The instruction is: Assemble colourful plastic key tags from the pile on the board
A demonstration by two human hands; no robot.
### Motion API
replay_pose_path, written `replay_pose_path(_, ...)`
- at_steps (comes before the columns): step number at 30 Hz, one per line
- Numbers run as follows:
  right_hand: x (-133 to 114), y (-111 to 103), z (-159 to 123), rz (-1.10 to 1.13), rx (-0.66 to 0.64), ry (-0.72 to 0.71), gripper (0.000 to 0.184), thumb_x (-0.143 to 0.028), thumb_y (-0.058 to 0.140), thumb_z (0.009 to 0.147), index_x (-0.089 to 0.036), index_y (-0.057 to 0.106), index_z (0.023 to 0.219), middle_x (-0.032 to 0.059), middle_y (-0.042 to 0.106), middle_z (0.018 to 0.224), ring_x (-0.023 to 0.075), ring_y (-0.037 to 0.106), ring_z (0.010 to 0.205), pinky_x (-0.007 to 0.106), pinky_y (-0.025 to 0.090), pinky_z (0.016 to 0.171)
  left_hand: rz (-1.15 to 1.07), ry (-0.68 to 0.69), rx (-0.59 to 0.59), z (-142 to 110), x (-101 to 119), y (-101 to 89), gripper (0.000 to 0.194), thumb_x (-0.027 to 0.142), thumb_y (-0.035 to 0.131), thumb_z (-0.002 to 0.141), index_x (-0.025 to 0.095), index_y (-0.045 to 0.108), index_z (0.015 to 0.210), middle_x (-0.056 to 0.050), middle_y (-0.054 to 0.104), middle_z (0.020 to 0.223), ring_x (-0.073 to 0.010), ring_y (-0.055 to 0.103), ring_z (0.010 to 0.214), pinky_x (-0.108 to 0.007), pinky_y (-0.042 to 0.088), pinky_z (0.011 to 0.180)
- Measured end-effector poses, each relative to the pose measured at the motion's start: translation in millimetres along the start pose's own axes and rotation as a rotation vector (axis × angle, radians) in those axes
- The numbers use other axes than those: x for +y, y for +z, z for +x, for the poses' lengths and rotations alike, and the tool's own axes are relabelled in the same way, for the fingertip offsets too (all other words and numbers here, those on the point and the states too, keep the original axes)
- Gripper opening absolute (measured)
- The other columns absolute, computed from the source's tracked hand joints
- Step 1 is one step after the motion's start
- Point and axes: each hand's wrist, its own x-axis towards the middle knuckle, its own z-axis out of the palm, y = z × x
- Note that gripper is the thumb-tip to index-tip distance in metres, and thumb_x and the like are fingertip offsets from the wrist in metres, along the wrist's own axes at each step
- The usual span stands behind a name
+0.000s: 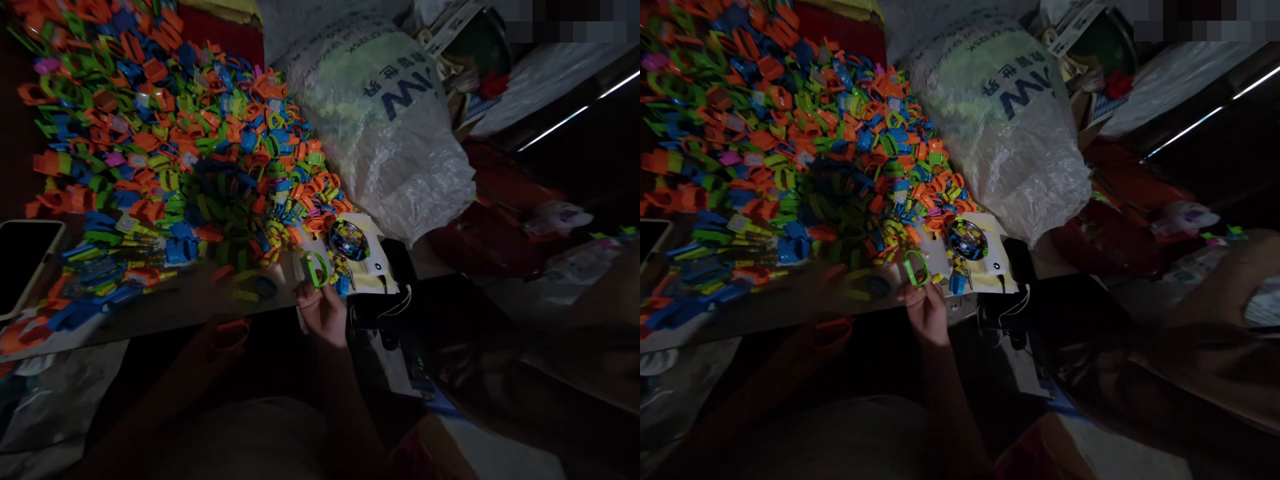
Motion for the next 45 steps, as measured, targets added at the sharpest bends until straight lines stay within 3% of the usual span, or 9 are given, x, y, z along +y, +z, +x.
replay_pose_path(9,12,-33,9,-0.720,0.044,-0.200,0.030,-0.053,0.039,0.094,-0.024,0.046,0.088,-0.0001,0.060,0.072,0.0170,0.059,0.071,0.030,0.046,0.068,-0.027,0.000,0.009,0,6,3.8,0.044,0.044,0.070,0.079,0.024,0.054,0.115,-0.010,0.064,0.125,-0.0265,0.059,0.117,-0.038,0.052,0.093)
replay_pose_path(13,20,-46,22,-1.062,0.031,-0.159,0.033,-0.047,0.041,0.093,-0.021,0.053,0.109,0.0049,0.067,0.084,0.0196,0.062,0.074,0.031,0.045,0.070,-0.018,0.002,-0.002,-1,8,2.1,0.042,0.043,0.069,0.081,0.025,0.052,0.115,-0.008,0.063,0.125,-0.0221,0.060,0.116,-0.032,0.052,0.091)
replay_pose_path(17,25,-47,21,-1.067,0.064,-0.186,0.038,-0.044,0.043,0.092,-0.018,0.054,0.119,0.0087,0.069,0.097,0.0215,0.064,0.084,0.031,0.047,0.073,-0.007,-0.006,0.000,-3,11,2.4,0.043,0.046,0.066,0.082,0.024,0.051,0.116,-0.008,0.064,0.121,-0.0199,0.062,0.109,-0.028,0.051,0.086)
replay_pose_path(23,39,-47,3,-1.142,0.089,-0.167,0.038,-0.054,0.051,0.088,-0.020,0.067,0.083,0.0027,0.066,0.067,0.0186,0.061,0.064,0.027,0.044,0.060,0.018,0.018,-0.022,-2,14,5.7,0.042,0.044,0.066,0.083,0.022,0.051,0.116,-0.008,0.065,0.116,-0.0193,0.062,0.105,-0.028,0.049,0.086)
replay_pose_path(29,54,-73,-16,-1.371,0.184,-0.125,0.039,-0.045,0.056,0.085,-0.022,0.062,0.116,0.0053,0.069,0.071,0.0223,0.062,0.061,0.031,0.044,0.059,0.008,0.029,0.011,-1,7,3.6,0.043,0.044,0.066,0.083,0.022,0.049,0.117,-0.007,0.064,0.114,-0.0168,0.061,0.097,-0.028,0.047,0.083)
replay_pose_path(32,55,-83,-23,-1.351,0.233,-0.042,0.044,-0.044,0.055,0.085,-0.022,0.057,0.123,0.0036,0.069,0.071,0.0216,0.062,0.058,0.031,0.045,0.056,-0.028,0.048,0.054,1,6,2.4,0.044,0.043,0.067,0.082,0.022,0.047,0.116,-0.006,0.064,0.115,-0.0168,0.060,0.099,-0.029,0.047,0.085)
replay_pose_path(34,56,-86,-23,-1.318,0.259,-0.076,0.047,-0.044,0.057,0.084,-0.021,0.054,0.125,0.0056,0.071,0.081,0.0209,0.063,0.061,0.032,0.047,0.059,-0.039,0.056,0.069,2,7,1.5,0.042,0.042,0.068,0.081,0.022,0.048,0.112,-0.007,0.064,0.116,-0.0174,0.060,0.102,-0.029,0.046,0.086)
replay_pose_path(38,55,-86,-14,-1.236,0.158,-0.192,0.048,-0.044,0.052,0.087,-0.016,0.051,0.126,0.0127,0.069,0.104,0.0218,0.066,0.078,0.033,0.050,0.069,-0.028,0.075,0.063,2,10,-0.4,0.041,0.038,0.071,0.079,0.022,0.050,0.109,-0.006,0.063,0.118,-0.0176,0.060,0.103,-0.030,0.046,0.087)
replay_pose_path(45,44,-54,-23,-1.150,0.044,-0.200,0.036,-0.043,0.039,0.093,-0.018,0.050,0.116,0.0095,0.067,0.097,0.0200,0.064,0.080,0.032,0.049,0.069,-0.017,0.119,0.121,-2,20,1.1,0.042,0.033,0.073,0.075,0.020,0.055,0.111,-0.007,0.066,0.111,-0.0203,0.062,0.101,-0.032,0.049,0.087)
